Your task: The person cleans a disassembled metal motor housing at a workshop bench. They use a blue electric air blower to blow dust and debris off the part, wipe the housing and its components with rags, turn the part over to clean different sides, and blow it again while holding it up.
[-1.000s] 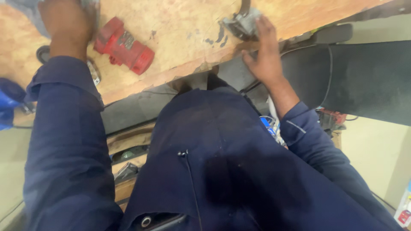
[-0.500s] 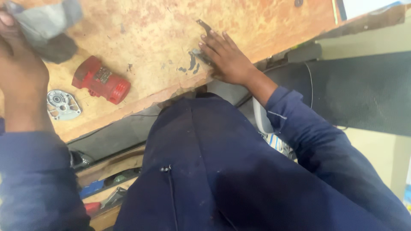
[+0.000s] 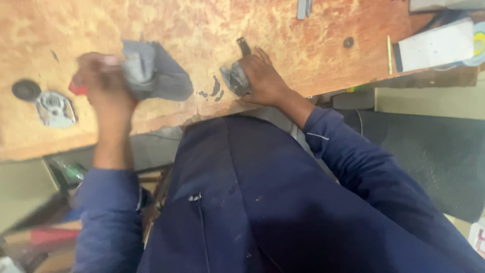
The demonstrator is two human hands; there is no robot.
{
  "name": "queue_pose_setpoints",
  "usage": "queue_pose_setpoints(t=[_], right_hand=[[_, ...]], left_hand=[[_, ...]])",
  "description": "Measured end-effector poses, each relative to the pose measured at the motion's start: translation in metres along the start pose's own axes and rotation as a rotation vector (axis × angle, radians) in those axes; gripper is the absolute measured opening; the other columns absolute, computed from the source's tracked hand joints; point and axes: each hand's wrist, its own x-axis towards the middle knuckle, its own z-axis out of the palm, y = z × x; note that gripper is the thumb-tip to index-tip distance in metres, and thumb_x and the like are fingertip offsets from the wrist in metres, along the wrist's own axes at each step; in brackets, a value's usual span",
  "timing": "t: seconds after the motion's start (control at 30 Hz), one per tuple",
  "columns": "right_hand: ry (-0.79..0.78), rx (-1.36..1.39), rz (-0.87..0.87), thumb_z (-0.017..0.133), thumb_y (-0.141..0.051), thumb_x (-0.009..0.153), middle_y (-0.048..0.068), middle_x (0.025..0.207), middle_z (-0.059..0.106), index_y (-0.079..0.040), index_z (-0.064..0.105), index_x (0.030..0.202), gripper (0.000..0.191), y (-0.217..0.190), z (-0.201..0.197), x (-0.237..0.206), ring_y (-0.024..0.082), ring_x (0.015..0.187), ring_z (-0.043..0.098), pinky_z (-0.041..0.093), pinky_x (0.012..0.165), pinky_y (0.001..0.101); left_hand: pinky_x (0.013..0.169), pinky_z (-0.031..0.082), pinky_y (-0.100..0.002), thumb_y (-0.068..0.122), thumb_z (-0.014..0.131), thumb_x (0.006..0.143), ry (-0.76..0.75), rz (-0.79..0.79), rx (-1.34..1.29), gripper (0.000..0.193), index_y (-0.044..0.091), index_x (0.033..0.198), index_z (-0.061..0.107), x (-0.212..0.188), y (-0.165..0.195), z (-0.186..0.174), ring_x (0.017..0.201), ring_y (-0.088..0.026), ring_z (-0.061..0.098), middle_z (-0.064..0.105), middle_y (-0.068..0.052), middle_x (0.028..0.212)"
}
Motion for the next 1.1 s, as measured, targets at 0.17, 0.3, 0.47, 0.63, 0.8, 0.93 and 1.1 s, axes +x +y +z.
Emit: queue_pose_setpoints(t=[0.17, 0.3, 0.47, 0.63, 0.8, 0.93, 1.1], right_hand=[[0.144, 0.374, 0.19, 0.097, -0.023, 0.067, 0.026, 0.146, 0.042, 0.001, 0.034, 0.147, 0.105, 0.01, 0.012, -0.036, 0.043, 0.14, 0.041, 0.034, 0.119, 0.0466], [0.188, 0.656, 0.255, 0.093, -0.016, 0.074, 0.014, 0.144, 0.046, -0.001, 0.023, 0.155, 0.109, 0.01, 0.006, -0.071, 0.027, 0.14, 0.049, 0.04, 0.12, 0.0393], [0.195, 0.74, 0.209, 0.091, -0.01, 0.076, 0.014, 0.147, 0.044, -0.002, 0.019, 0.158, 0.11, 0.0, -0.011, -0.083, 0.026, 0.145, 0.045, 0.036, 0.124, 0.0389], [0.127, 0.883, 0.177, 0.09, -0.009, 0.075, 0.013, 0.147, 0.046, -0.003, 0.022, 0.159, 0.108, -0.015, -0.03, -0.083, 0.024, 0.144, 0.047, 0.038, 0.125, 0.0378], [-0.027, 0.876, 0.186, 0.09, -0.012, 0.07, 0.011, 0.141, 0.052, -0.003, 0.029, 0.154, 0.104, -0.029, -0.06, -0.088, 0.022, 0.136, 0.053, 0.045, 0.118, 0.037], [-0.119, 0.839, 0.117, 0.091, -0.013, 0.067, 0.009, 0.137, 0.055, -0.003, 0.035, 0.152, 0.102, -0.04, -0.077, -0.09, 0.02, 0.131, 0.056, 0.047, 0.113, 0.0356], [-0.149, 0.86, 0.091, 0.093, -0.015, 0.066, 0.007, 0.132, 0.054, -0.004, 0.036, 0.149, 0.1, -0.044, -0.079, -0.099, 0.018, 0.126, 0.057, 0.049, 0.109, 0.0336]], left_hand=[[0.072, 0.054, -0.027, 0.003, 0.075, 0.094, -0.334, -0.613, -0.61, 0.034, 0.005, 0.117, 0.05, -0.035, 0.036, 0.032, 0.091, -0.011, 0.063, 0.058, -0.005, 0.111], [0.095, 0.051, -0.031, -0.002, 0.069, 0.108, -0.288, -0.484, -0.616, 0.017, 0.003, 0.119, 0.057, -0.037, 0.074, 0.026, 0.106, -0.013, 0.061, 0.061, -0.007, 0.114], [0.102, 0.05, -0.03, 0.008, 0.062, 0.109, -0.395, -0.262, -0.573, 0.018, 0.005, 0.127, 0.057, -0.032, 0.148, 0.011, 0.116, -0.018, 0.062, 0.062, -0.008, 0.124], [0.094, 0.048, -0.04, 0.017, 0.076, 0.089, -0.611, 0.255, -0.118, 0.051, 0.007, 0.137, 0.063, -0.017, 0.183, 0.002, 0.106, -0.029, 0.059, 0.066, -0.01, 0.118], [0.098, 0.049, -0.038, 0.012, 0.071, 0.092, -0.396, 0.889, 0.156, 0.042, 0.009, 0.133, 0.064, 0.006, 0.182, -0.007, 0.116, -0.021, 0.06, 0.066, -0.001, 0.131], [0.095, 0.05, -0.034, 0.008, 0.07, 0.092, -0.379, 1.13, 0.07, 0.039, 0.013, 0.13, 0.065, 0.021, 0.185, -0.011, 0.108, -0.017, 0.059, 0.067, 0.003, 0.124], [0.093, 0.052, -0.035, 0.007, 0.07, 0.091, -0.489, 1.1, -0.14, 0.039, 0.009, 0.128, 0.06, 0.014, 0.185, -0.005, 0.109, -0.02, 0.062, 0.067, -0.001, 0.114]])
